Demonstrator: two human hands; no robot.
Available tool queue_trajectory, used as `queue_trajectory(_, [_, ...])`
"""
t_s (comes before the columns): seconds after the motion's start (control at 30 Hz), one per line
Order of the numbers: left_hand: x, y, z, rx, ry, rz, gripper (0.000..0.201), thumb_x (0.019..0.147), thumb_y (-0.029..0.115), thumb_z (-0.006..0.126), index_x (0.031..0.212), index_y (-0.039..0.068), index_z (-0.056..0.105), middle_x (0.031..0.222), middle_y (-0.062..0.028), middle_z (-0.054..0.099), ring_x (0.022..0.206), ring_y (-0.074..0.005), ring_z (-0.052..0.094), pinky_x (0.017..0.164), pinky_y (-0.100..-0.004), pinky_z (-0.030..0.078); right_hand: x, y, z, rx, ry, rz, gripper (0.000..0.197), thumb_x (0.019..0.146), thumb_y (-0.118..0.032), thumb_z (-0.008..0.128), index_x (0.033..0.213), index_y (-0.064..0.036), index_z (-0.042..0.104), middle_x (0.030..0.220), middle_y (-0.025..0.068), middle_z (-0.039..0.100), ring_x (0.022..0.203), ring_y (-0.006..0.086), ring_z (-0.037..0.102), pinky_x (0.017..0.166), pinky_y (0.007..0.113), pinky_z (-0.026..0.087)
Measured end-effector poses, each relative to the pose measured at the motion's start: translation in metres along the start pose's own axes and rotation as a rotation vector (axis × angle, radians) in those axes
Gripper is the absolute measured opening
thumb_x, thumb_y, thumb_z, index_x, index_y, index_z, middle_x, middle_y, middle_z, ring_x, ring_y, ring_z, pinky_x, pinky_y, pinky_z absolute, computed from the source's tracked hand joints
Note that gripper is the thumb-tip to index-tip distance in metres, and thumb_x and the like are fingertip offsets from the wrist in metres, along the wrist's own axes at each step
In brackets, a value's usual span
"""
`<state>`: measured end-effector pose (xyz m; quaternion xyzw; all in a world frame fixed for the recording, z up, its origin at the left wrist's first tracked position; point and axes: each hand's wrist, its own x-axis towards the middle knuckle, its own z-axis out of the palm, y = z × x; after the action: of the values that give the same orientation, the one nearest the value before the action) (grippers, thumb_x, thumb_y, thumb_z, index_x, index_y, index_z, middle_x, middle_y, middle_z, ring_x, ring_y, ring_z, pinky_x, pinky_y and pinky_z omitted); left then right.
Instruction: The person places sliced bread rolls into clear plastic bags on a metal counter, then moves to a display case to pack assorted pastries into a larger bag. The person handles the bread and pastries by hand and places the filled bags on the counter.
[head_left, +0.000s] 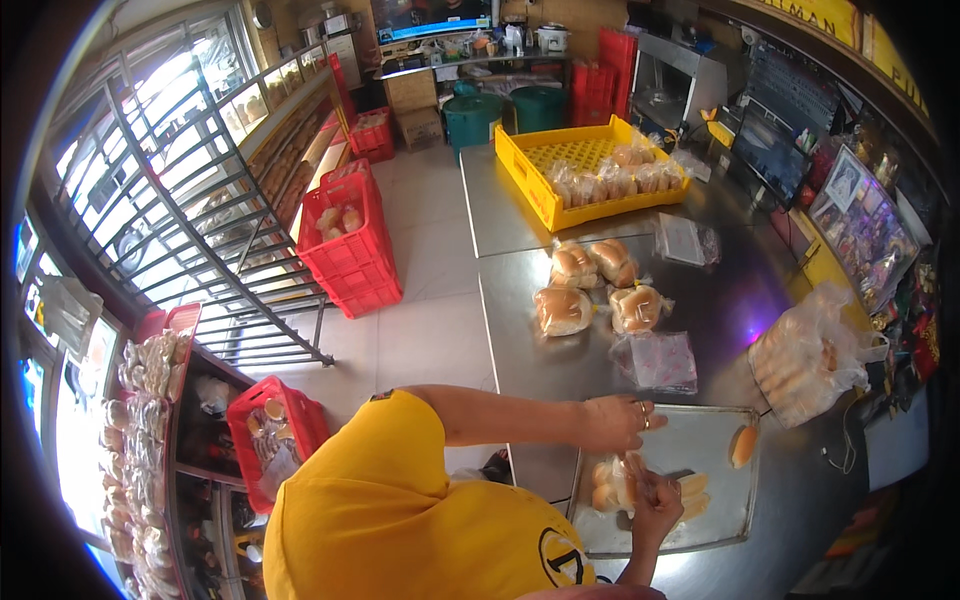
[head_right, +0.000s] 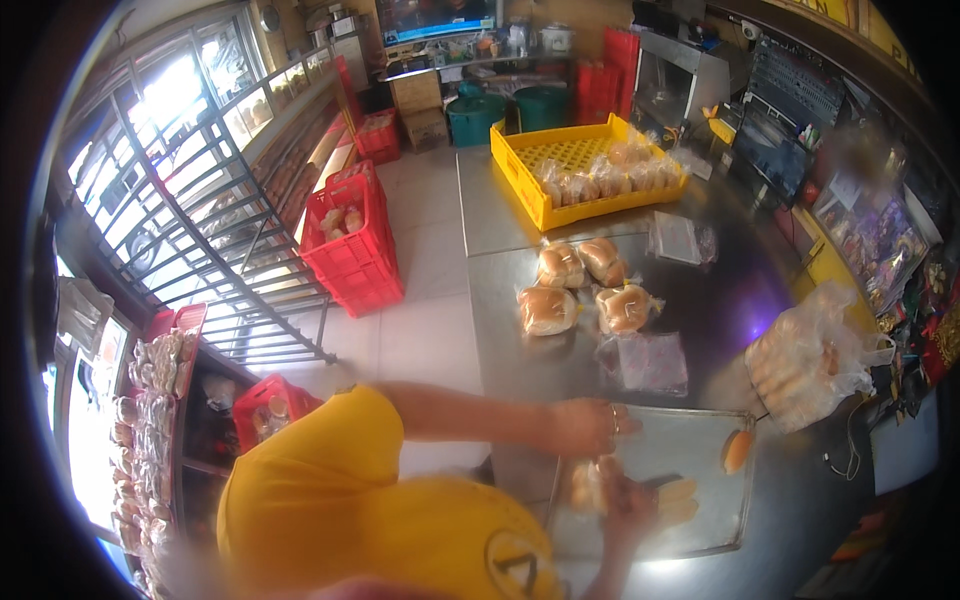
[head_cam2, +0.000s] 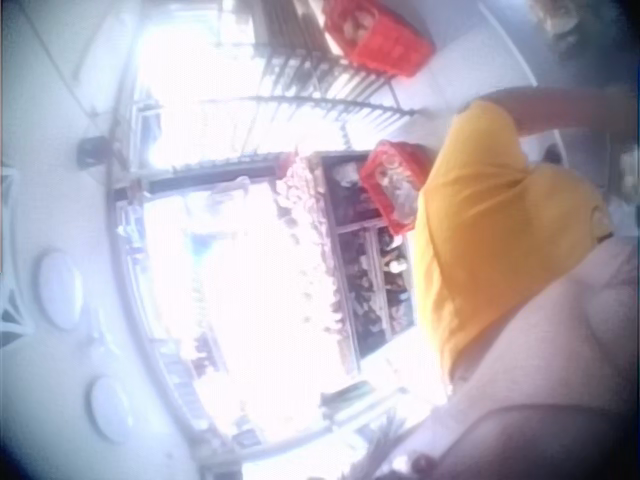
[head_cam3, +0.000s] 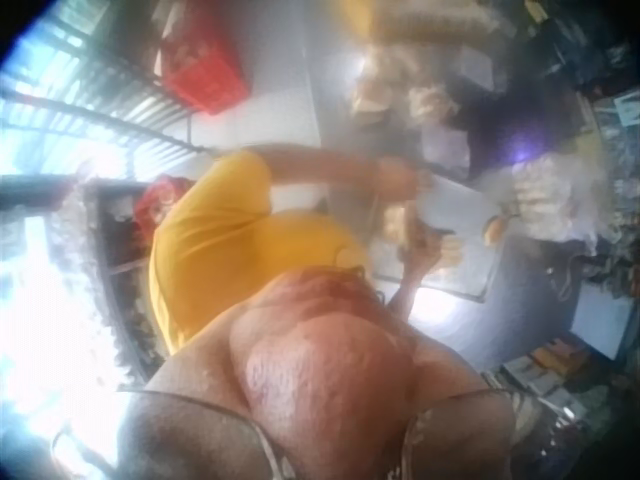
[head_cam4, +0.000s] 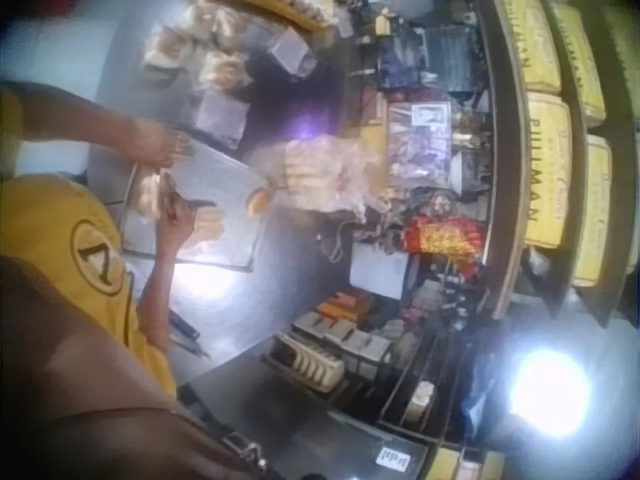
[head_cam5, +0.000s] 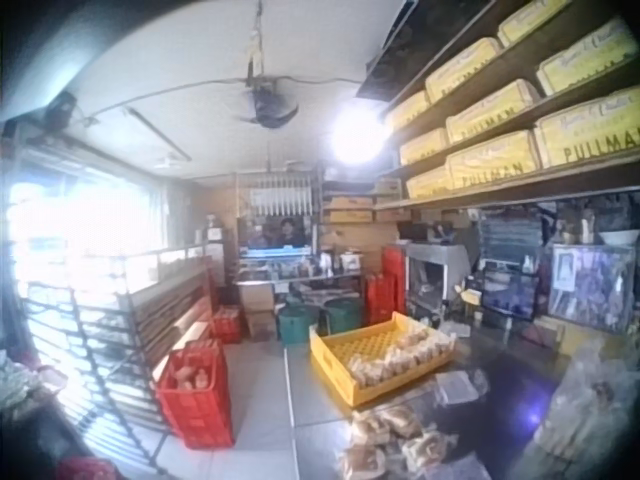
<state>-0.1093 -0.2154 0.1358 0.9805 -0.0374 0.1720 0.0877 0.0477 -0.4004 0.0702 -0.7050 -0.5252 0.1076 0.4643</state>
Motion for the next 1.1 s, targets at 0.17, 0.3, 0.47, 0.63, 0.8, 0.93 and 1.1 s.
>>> queue_trajectory(0.17, [0.009, 0.003, -0.012, -0.751, 0.097, -0.421, 0.025, 0.078, 0.021, 0.07, 0.098, 0.007, 0.065, 0.113, -0.0118, 0.055, 0.085, -0.0258, 0.061, 0.069, -0.0372, 0.05, -0.001, -0.011, 0.0, 0.002, 0.142, 0.218, 0.006, 0.078, 0.006, 0.065, 0.077, 0.0014, 0.062, 0.079, 0.0076, 0.059, 0.073, 0.013, 0.052, 0.069, 0.023, 0.043])
queue_trajectory(0.3, [-0.001, 0.009, 0.045, -0.839, 0.202, -0.498, 0.027, 0.066, 0.011, 0.075, 0.09, 0.004, 0.064, 0.091, -0.0112, 0.057, 0.072, -0.0279, 0.06, 0.066, -0.0361, 0.049, -0.006, 0.017, 0.02, 0.133, 0.182, 0.192, 0.011, 0.078, 0.006, 0.065, 0.073, 0.0009, 0.057, 0.075, 0.0045, 0.054, 0.068, 0.0107, 0.047, 0.064, 0.023, 0.04])
queue_trajectory(0.47, [0.009, 0.018, 0.074, -0.778, 0.232, -0.334, 0.027, 0.062, 0.01, 0.075, 0.086, 0.003, 0.063, 0.082, -0.0124, 0.058, 0.075, -0.0294, 0.059, 0.067, -0.0363, 0.049, -0.01, 0.004, 0.008, 0.221, 0.236, 0.163, 0.029, 0.077, 0.008, 0.065, 0.065, -0.0024, 0.041, 0.076, 0.004, 0.056, 0.069, 0.0105, 0.047, 0.066, 0.024, 0.041])
queue_trajectory(0.63, [0.022, 0.044, 0.074, -0.65, 0.124, -0.467, 0.022, 0.065, 0.015, 0.073, 0.082, 0.003, 0.065, 0.089, -0.0142, 0.061, 0.081, -0.0315, 0.06, 0.072, -0.0372, 0.05, -0.005, -0.012, 0.015, 0.202, 0.218, 0.221, 0.032, 0.077, 0.009, 0.064, 0.07, -0.0058, 0.037, 0.082, 0.0081, 0.061, 0.074, 0.0132, 0.053, 0.073, 0.026, 0.045])
queue_trajectory(0.8, [0.006, 0.023, 0.091, -0.818, 0.206, -0.394, 0.019, 0.064, 0.013, 0.071, 0.078, 0.003, 0.064, 0.083, -0.0128, 0.06, 0.08, -0.0307, 0.06, 0.07, -0.0368, 0.049, 0.0, -0.058, -0.026, 0.248, 0.226, -0.038, 0.035, 0.073, 0.005, 0.069, 0.1, -0.0028, 0.047, 0.103, 0.0127, 0.06, 0.092, 0.0178, 0.056, 0.084, 0.03, 0.045])
queue_trajectory(0.93, [0.027, 0.03, 0.042, -0.889, 0.135, -0.218, 0.015, 0.065, 0.012, 0.069, 0.076, 0.003, 0.063, 0.08, -0.0128, 0.058, 0.079, -0.031, 0.059, 0.067, -0.0387, 0.047, -0.013, -0.037, -0.019, 0.033, -0.075, 0.017, 0.051, 0.074, -0.003, 0.071, 0.119, 0.0002, 0.048, 0.112, 0.0142, 0.057, 0.103, 0.021, 0.056, 0.086, 0.03, 0.045])
queue_trajectory(1.1, [0.057, 0.068, 0.019, -0.614, -0.008, -0.093, 0.015, 0.071, 0.01, 0.064, 0.085, 0.005, 0.058, 0.089, -0.0123, 0.057, 0.083, -0.0309, 0.058, 0.073, -0.0406, 0.045, -0.025, -0.006, 0.004, 0.276, -0.02, 0.29, 0.038, 0.086, -0.014, 0.066, 0.115, 0.0041, 0.051, 0.11, 0.0104, 0.056, 0.099, 0.0198, 0.056, 0.085, 0.03, 0.045])
